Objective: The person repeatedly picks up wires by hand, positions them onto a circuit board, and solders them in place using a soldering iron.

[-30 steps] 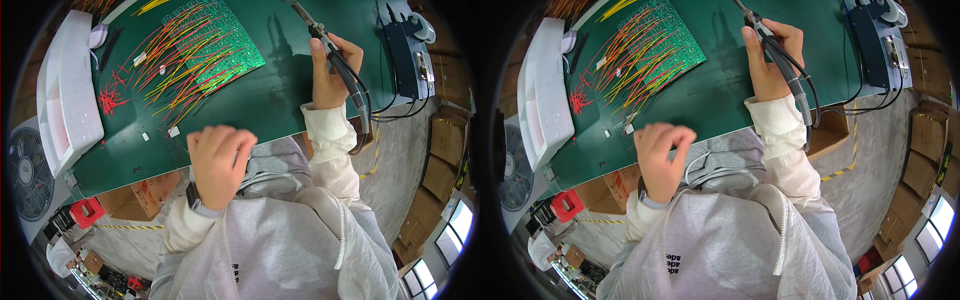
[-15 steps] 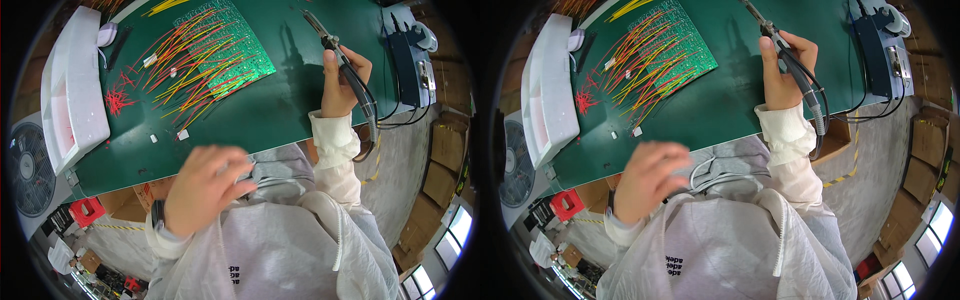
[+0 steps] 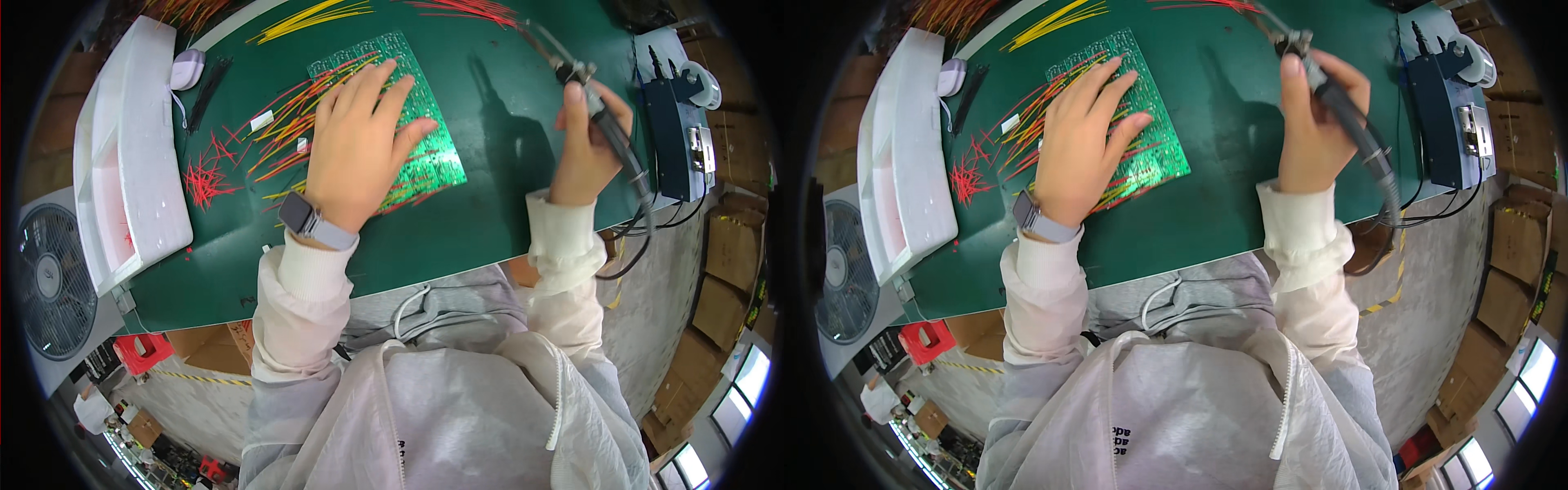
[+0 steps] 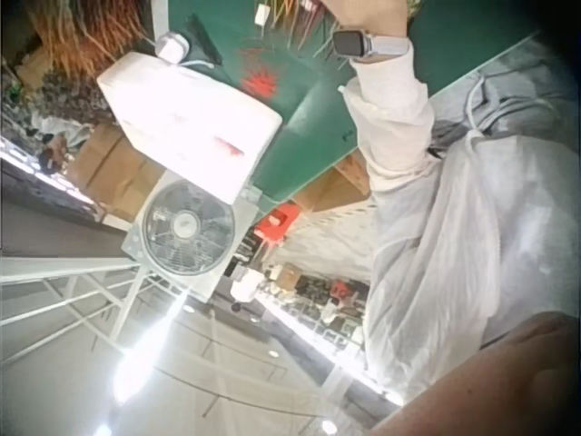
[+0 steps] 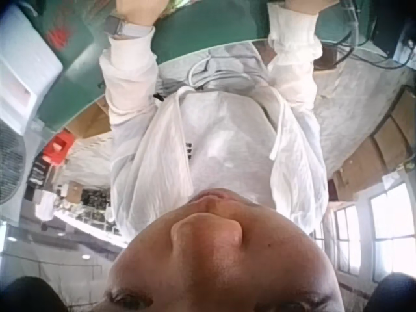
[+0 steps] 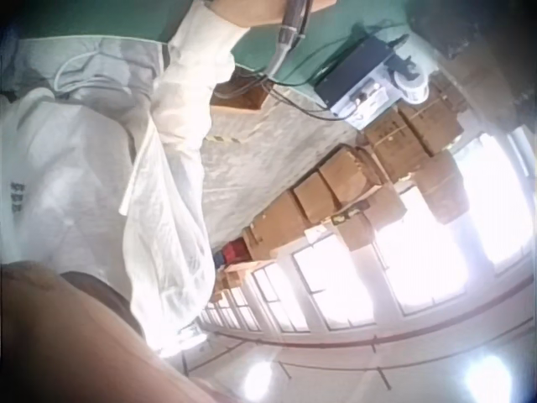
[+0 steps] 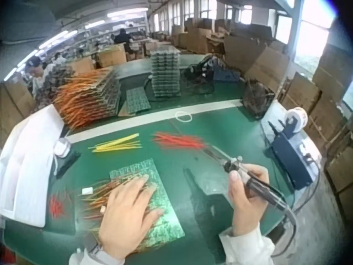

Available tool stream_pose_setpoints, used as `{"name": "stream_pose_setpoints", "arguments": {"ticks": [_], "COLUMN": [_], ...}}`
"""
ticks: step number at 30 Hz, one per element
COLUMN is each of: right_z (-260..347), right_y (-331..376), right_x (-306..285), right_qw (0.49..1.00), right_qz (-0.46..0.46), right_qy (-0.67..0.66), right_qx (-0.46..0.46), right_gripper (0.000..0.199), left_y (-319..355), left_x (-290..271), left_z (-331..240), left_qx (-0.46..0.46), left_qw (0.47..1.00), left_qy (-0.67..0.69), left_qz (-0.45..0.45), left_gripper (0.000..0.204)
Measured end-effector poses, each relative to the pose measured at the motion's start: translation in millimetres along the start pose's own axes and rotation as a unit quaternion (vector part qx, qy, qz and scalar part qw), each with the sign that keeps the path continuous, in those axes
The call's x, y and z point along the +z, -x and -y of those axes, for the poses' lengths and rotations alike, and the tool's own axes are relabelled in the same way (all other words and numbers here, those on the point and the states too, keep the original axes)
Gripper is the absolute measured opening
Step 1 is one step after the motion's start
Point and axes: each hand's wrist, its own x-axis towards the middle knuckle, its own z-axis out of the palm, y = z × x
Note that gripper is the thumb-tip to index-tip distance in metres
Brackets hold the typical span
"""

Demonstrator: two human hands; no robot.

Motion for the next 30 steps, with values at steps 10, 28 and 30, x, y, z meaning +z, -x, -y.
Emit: {"name": "stream_pose_setpoints", "arguments": {"ticks": [10, 28, 30], "right_z": [-7, -33, -33], "right_y": [-33, -25, -25], "right_x": [70, 65, 65], "right_qw": [0.998, 0.996, 0.997], "right_qz": [0.036, 0.080, 0.076], "right_qy": [-0.047, -0.012, -0.005], "right_qx": [-0.029, -0.029, -0.028], "right_gripper": [0.015, 0.028, 0.028], "left_y": [27, 3, 1], "left_x": [-27, -47, -50], "left_z": [-12, 188, 182], "left_qx": [-0.030, -0.249, -0.250], "left_qw": [0.997, 0.947, 0.943], "left_qy": [0.034, -0.170, -0.176], "left_qz": [0.068, -0.116, -0.128], "left_gripper": [0.042, 0.009, 0.008]}}
